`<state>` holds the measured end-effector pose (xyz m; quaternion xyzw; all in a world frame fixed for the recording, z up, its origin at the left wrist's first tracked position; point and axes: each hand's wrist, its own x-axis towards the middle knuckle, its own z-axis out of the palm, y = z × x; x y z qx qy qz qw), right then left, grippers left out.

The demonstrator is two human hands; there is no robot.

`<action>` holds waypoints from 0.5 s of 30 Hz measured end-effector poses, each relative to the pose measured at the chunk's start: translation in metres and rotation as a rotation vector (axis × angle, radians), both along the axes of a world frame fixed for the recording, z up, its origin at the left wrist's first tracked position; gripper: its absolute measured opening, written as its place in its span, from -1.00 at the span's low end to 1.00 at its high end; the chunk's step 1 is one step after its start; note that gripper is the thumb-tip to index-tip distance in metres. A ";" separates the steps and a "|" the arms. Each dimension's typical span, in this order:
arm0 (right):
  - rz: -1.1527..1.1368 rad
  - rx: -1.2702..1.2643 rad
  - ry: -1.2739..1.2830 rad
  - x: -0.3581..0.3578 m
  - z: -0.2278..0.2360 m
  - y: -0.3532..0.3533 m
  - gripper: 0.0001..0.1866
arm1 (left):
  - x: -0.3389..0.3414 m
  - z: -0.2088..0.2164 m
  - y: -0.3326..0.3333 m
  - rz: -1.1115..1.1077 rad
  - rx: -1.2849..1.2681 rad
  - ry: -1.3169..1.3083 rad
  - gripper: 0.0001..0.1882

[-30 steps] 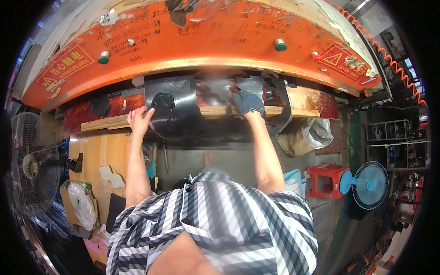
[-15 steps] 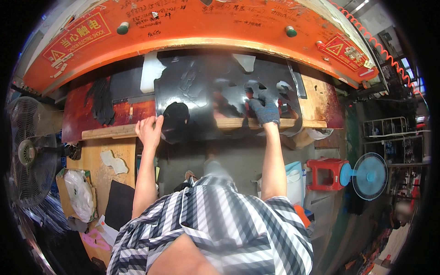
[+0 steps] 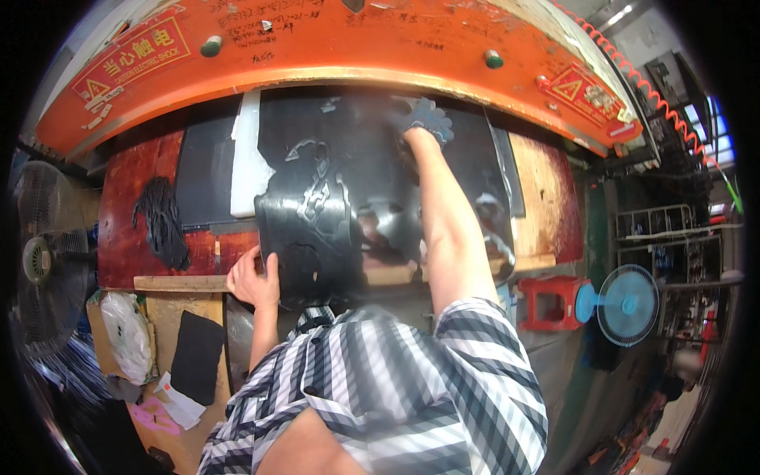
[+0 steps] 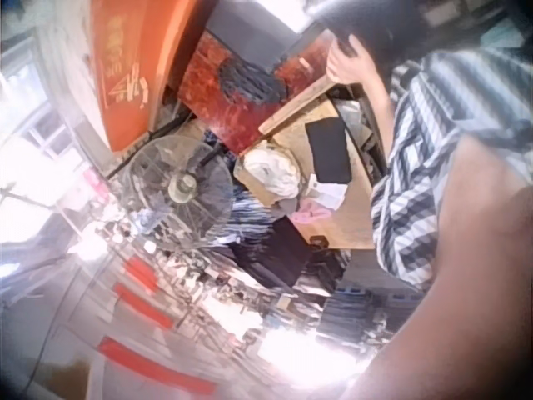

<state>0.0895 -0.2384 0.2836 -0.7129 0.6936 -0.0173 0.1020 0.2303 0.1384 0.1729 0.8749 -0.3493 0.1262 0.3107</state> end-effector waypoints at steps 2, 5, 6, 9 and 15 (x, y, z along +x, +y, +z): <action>-0.046 0.002 -0.024 -0.001 -0.007 -0.009 -0.07 | -0.001 0.007 0.006 0.014 -0.075 0.097 -0.61; -0.007 0.014 -0.089 -0.016 -0.017 -0.022 -0.07 | 0.004 0.032 -0.010 -0.077 -0.499 0.222 -0.61; 0.042 -0.001 -0.103 -0.022 -0.021 -0.025 -0.08 | 0.005 0.043 -0.025 -0.026 -0.427 0.185 -0.62; 0.124 -0.021 -0.190 -0.037 -0.035 -0.030 -0.09 | -0.002 0.072 -0.101 -0.342 -0.297 0.116 -0.66; 0.244 -0.164 -0.653 -0.073 -0.059 -0.041 -0.18 | -0.044 0.052 -0.247 -0.826 0.315 -0.083 -0.36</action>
